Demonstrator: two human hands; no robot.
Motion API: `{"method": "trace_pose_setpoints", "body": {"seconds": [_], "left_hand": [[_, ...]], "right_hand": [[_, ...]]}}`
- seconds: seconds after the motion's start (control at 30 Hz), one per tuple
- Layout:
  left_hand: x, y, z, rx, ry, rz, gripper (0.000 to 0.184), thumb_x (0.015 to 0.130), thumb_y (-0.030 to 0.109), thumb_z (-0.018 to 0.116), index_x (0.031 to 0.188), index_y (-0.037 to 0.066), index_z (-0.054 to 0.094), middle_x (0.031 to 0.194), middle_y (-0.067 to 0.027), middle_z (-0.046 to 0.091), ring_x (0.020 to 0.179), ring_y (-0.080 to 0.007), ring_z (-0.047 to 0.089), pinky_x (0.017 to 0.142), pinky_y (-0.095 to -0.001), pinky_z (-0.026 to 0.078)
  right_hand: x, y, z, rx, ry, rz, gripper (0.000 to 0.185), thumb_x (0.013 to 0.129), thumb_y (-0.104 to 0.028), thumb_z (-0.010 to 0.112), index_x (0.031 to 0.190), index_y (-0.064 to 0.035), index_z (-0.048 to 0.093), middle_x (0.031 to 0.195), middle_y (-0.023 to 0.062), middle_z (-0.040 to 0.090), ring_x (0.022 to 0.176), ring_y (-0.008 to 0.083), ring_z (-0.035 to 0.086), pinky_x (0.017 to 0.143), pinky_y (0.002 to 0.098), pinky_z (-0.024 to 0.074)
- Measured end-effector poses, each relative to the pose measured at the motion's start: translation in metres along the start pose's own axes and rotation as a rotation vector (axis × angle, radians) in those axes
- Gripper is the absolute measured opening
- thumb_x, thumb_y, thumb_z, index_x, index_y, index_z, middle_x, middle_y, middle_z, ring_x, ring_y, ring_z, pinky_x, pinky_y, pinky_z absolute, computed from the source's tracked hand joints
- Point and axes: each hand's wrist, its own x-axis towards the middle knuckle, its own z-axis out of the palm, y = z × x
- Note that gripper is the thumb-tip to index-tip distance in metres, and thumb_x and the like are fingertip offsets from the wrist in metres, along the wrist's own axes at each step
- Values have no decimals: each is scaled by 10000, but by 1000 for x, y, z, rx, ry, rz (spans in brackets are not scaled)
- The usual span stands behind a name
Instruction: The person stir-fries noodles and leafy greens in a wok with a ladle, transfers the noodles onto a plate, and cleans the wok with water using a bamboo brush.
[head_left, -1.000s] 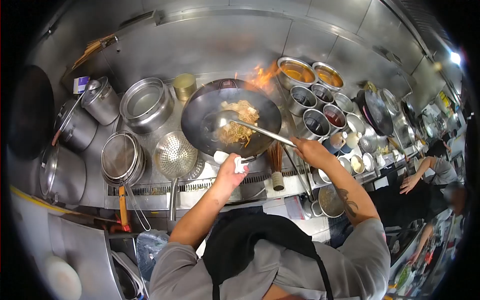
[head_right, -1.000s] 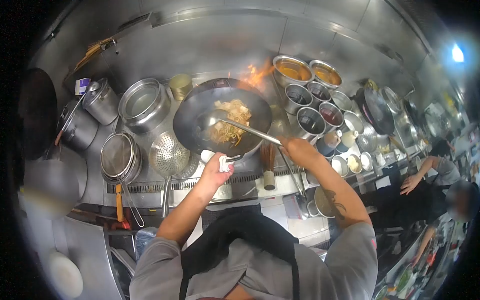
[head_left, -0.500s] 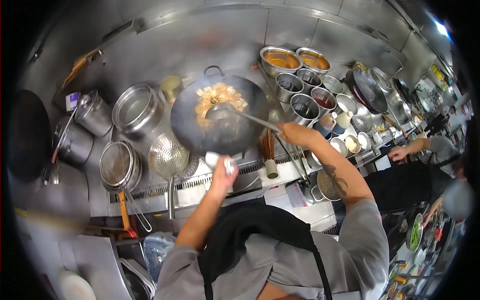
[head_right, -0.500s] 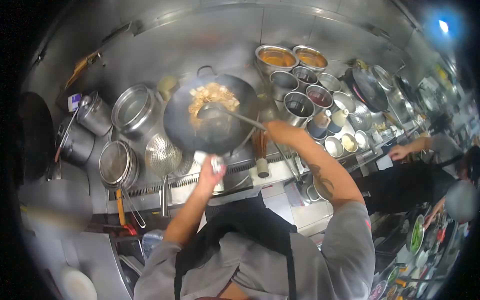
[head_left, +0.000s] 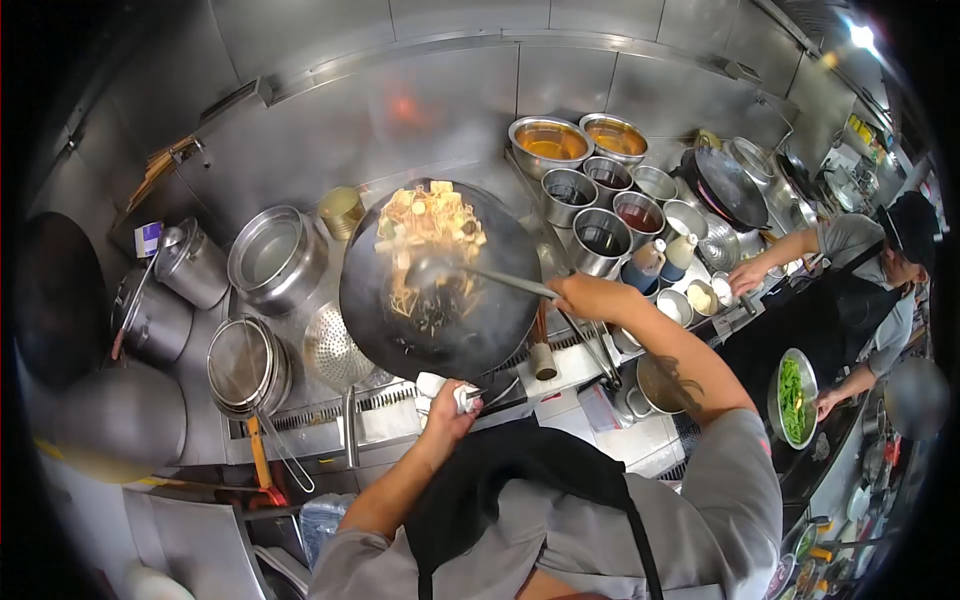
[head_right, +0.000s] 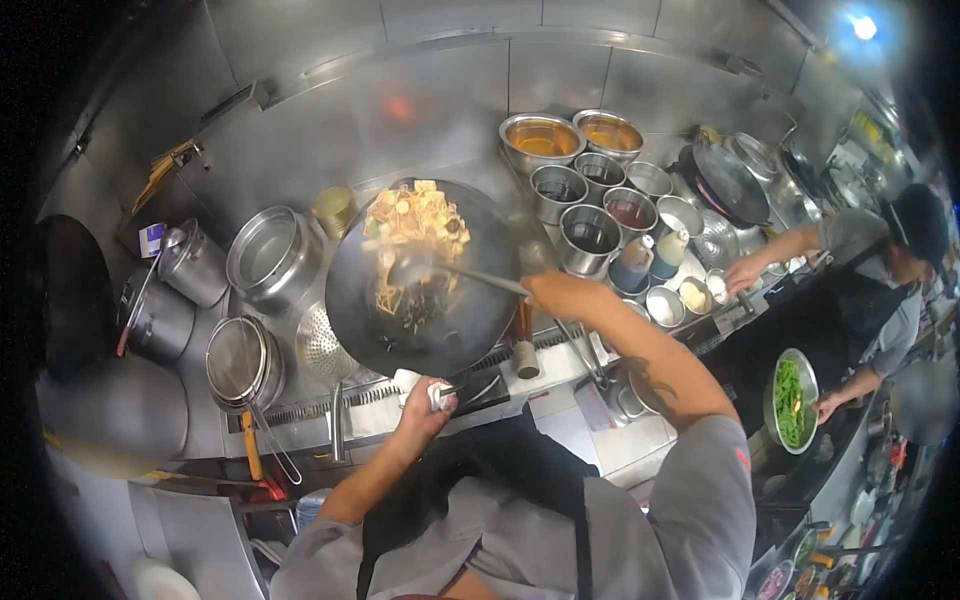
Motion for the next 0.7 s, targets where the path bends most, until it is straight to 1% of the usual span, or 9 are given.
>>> {"method": "trace_pose_setpoints", "body": {"seconds": [0.07,0.1,0.13,0.2,0.23,0.3,0.43,0.6,0.7], "left_hand": [[21,20,-2,-188,-103,-27,101,865,202,497,788,149,535,645,-39,558,548,-187,545,481,-317,473],[20,38,15,-124,-179,91,89,864,185,499,795,139,528,647,-37,556,549,-188,542,485,-315,472],[44,63,22,-187,-132,5,91,859,180,512,781,136,531,651,-29,558,549,-185,542,482,-312,467],[70,69,24,-185,-55,60,87,855,182,529,782,135,537,653,-29,559,549,-187,542,476,-309,464],[76,48,4,86,-99,298,87,853,187,536,789,129,541,657,-32,563,551,-187,545,474,-310,462],[75,11,-39,-169,-212,27,95,852,195,549,805,112,548,661,-36,570,558,-189,554,466,-311,459],[19,-9,-32,-80,-98,17,64,833,165,542,791,118,552,658,-46,573,554,-189,562,465,-316,478],[52,74,25,-168,-84,100,62,827,133,544,779,100,524,666,-49,555,582,-189,540,468,-309,462],[43,74,23,-124,-103,-26,48,817,166,539,810,119,531,749,-58,564,644,-202,524,503,-321,469]], "right_hand": [[-7,-6,-5,27,11,-12,315,877,-197,556,1127,-4,560,868,253,634,859,410,618,763,474,481],[-1,-7,-6,43,-13,5,305,878,-194,554,1113,1,561,866,251,635,853,412,618,757,476,481],[5,-8,-10,53,-29,22,296,879,-191,553,1099,6,563,864,248,635,846,413,618,751,478,481],[17,-8,4,-42,47,43,271,882,-192,549,1057,15,549,840,254,632,814,426,615,729,500,479],[22,-9,12,-69,109,61,265,883,-186,547,1053,17,543,831,259,629,808,428,614,719,504,480],[23,-19,12,-185,223,89,267,882,-157,540,1077,23,519,799,271,621,776,424,619,675,499,490],[6,-36,1,-318,299,71,275,825,-54,524,1077,56,518,807,231,630,787,390,637,632,457,516],[-31,-62,-27,-166,93,19,277,867,-132,528,1107,5,542,830,230,627,827,376,634,730,479,490],[-56,-54,-52,-47,-58,29,319,878,-179,544,1162,-33,539,841,226,631,816,386,626,725,473,477]]}}
